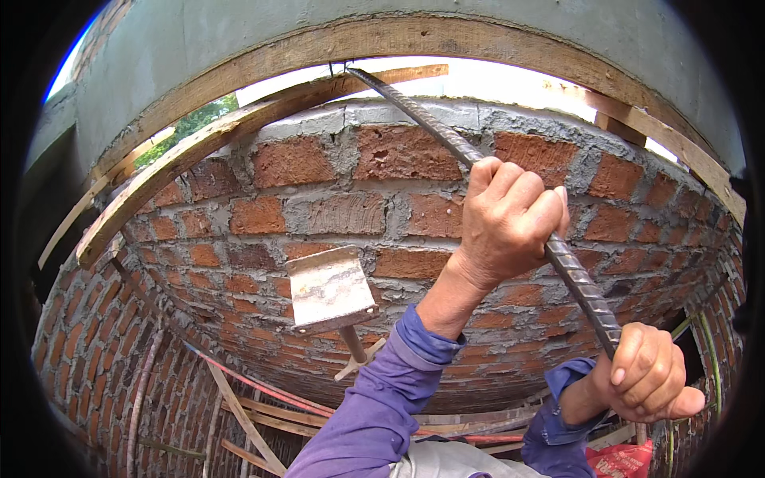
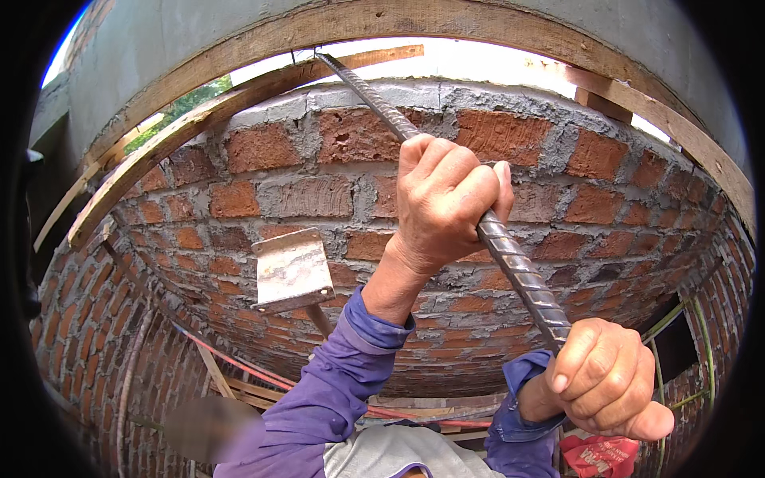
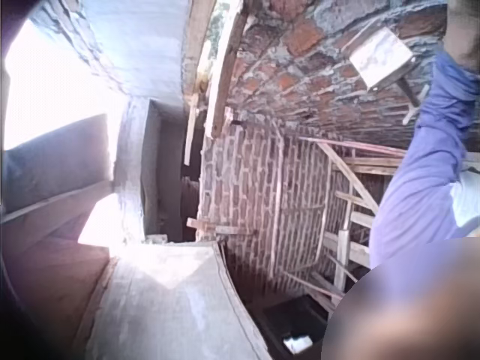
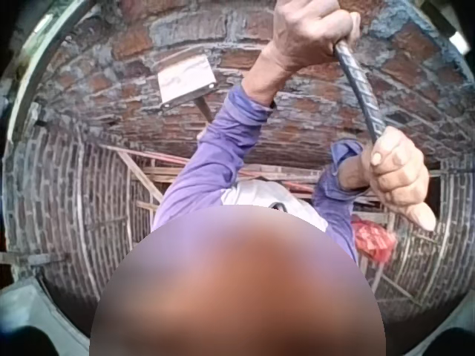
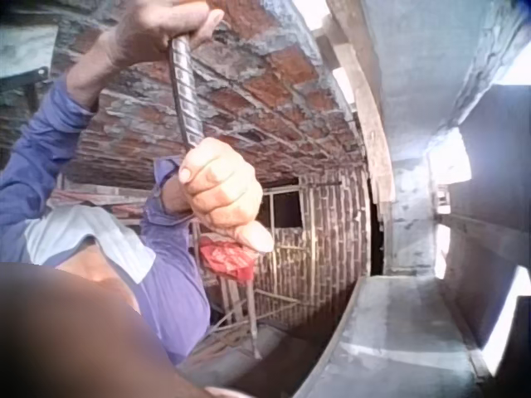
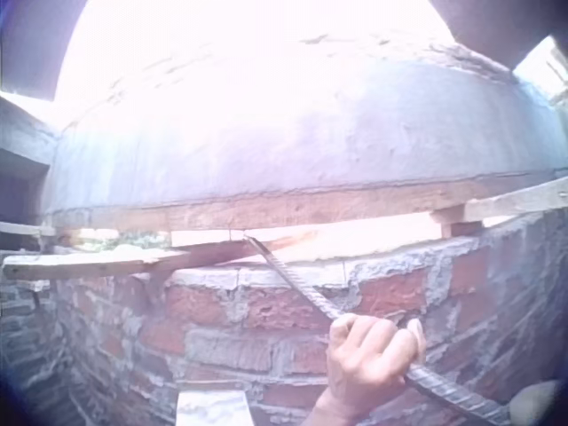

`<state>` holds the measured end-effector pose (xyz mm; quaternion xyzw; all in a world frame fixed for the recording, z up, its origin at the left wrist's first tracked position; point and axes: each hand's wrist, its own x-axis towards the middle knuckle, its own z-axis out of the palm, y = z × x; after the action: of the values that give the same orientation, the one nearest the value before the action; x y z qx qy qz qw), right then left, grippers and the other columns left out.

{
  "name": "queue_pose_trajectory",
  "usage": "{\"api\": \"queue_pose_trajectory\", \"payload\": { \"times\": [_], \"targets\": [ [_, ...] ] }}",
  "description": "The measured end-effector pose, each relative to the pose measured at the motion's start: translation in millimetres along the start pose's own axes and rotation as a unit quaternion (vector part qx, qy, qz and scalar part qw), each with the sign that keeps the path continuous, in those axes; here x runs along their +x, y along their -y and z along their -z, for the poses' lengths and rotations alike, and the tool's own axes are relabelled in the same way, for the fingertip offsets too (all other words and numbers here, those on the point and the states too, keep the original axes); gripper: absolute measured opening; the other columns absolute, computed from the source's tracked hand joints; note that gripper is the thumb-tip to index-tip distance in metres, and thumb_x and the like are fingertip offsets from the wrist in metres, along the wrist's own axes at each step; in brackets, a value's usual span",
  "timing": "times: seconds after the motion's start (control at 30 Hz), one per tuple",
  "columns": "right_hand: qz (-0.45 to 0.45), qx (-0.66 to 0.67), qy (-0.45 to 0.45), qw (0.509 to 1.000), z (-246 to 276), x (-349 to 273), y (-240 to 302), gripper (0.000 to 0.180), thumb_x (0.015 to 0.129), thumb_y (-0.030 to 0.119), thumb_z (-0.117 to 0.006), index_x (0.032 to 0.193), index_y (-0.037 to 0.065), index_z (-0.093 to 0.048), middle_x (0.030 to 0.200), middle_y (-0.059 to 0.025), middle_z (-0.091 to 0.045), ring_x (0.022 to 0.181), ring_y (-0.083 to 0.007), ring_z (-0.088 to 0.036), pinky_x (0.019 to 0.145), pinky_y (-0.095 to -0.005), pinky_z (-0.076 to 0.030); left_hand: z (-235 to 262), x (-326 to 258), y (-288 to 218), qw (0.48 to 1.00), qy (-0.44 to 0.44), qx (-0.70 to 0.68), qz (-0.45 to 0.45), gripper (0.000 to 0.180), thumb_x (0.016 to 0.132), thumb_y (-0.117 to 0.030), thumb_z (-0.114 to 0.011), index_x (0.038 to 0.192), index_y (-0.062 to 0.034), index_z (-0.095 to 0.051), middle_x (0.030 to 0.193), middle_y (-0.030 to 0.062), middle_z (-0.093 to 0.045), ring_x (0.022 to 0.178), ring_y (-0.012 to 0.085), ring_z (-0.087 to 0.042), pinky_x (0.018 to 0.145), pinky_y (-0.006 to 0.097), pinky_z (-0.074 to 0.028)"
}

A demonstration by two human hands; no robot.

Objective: The person positions a long steel rebar along the top of a brick wall, aligning it with a wooden form. They use both hands to lift, slide, and adjust the rebar into place along the wall's edge. The rebar remains in position against the form by the end of the clip.

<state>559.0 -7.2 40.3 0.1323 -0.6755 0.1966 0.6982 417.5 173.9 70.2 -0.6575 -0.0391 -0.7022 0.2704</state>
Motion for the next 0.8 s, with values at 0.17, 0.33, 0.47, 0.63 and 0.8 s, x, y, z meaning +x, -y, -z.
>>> {"api": "queue_pose_trajectory", "payload": {
  "times": [0.17,0.33,0.47,0.63,0.8],
  "targets": [
    [0.057,0.104,-0.016,0.993,9.7,3.7,15.7,0.055,0.100,0.024,-0.055,0.047,0.010,-0.050,0.042,-0.0012,-0.052,0.031,-0.0102,-0.042,0.046,-0.0279,-0.051,-9.1,-1.0,-26.7,0.999,-0.008,-0.033,0.030,0.037,0.073,-0.006,-0.076,0.058,-0.0140,-0.043,0.058,-0.0010,-0.038,0.055,0.0191,-0.045,0.066,0.036,-0.037],
    [0.055,0.117,0.026,0.991,20.6,21.8,-17.3,0.052,0.096,0.023,-0.053,0.045,0.012,-0.048,0.041,0.0001,-0.050,0.032,-0.0096,-0.041,0.050,-0.0265,-0.050,-15.5,5.3,4.6,0.998,-0.059,-0.018,0.011,0.035,0.071,-0.004,-0.075,0.059,-0.0138,-0.044,0.059,-0.0009,-0.040,0.053,0.0194,-0.044,0.067,0.036,-0.036],
    [-0.052,0.027,-0.029,0.998,32.6,9.5,-66.1,0.067,0.108,0.046,-0.046,0.049,0.015,-0.046,0.042,0.0005,-0.048,0.035,-0.0125,-0.041,0.065,-0.0317,-0.051,2.1,-1.9,33.8,0.989,0.093,0.055,0.097,0.018,0.072,-0.005,-0.073,0.077,-0.0084,-0.055,0.085,0.0090,-0.053,0.091,0.0291,-0.058,0.090,0.049,-0.042],
    [-0.040,0.022,-0.031,0.998,52.0,-2.8,-65.3,0.067,0.108,0.044,-0.046,0.047,0.015,-0.048,0.042,0.0013,-0.051,0.035,-0.0116,-0.045,0.066,-0.0314,-0.052,115.9,-28.7,-36.0,0.960,0.175,-0.060,0.208,0.055,0.076,-0.002,-0.077,0.129,-0.0069,-0.063,0.137,0.0196,-0.056,0.129,0.0424,-0.057,0.112,0.055,-0.041],
    [-0.044,0.047,0.010,0.998,78.2,25.7,-55.6,0.057,0.099,0.031,-0.047,0.044,0.016,-0.046,0.039,0.0036,-0.050,0.032,-0.0089,-0.043,0.061,-0.0284,-0.054,312.1,-41.9,20.9,0.920,-0.198,0.088,0.325,0.040,0.101,-0.020,-0.055,0.132,0.0055,-0.049,0.117,0.0184,-0.062,0.111,0.0285,-0.064,0.101,0.041,-0.054]
  ]
}}
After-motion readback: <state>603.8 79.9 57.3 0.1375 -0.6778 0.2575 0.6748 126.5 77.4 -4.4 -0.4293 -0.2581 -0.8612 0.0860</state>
